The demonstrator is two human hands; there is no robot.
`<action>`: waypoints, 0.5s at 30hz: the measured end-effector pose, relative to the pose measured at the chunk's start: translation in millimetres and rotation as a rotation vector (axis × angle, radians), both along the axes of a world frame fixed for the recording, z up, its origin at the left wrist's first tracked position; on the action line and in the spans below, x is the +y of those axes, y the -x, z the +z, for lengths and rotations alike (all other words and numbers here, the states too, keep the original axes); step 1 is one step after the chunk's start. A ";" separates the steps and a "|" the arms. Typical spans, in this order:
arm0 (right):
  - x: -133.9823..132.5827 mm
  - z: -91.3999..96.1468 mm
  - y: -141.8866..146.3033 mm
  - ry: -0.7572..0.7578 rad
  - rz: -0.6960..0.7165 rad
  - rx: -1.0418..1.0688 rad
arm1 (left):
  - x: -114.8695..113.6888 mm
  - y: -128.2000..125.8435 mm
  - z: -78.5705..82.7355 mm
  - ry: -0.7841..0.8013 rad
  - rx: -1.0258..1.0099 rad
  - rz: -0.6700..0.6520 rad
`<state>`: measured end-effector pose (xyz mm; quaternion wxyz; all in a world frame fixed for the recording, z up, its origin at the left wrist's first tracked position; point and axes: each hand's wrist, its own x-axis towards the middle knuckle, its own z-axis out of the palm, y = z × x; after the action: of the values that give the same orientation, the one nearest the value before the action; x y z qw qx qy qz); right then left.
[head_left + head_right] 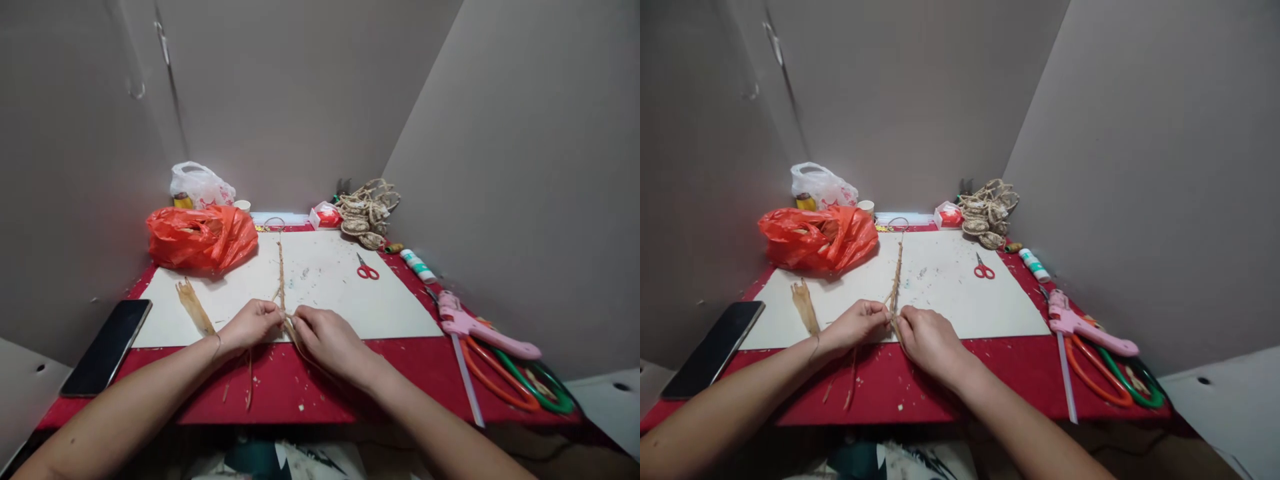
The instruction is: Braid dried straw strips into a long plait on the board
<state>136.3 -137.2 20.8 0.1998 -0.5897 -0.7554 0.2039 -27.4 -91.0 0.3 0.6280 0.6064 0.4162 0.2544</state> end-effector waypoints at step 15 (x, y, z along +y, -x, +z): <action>-25.8 -14.4 25.6 -0.024 -0.065 -0.085 | -7.2 -1.8 7.8 0.161 -0.198 -0.032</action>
<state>110.7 -163.0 6.4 0.1811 -0.6197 -0.7461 0.1627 -25.6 -98.2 8.1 0.7166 0.5327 0.3614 0.2686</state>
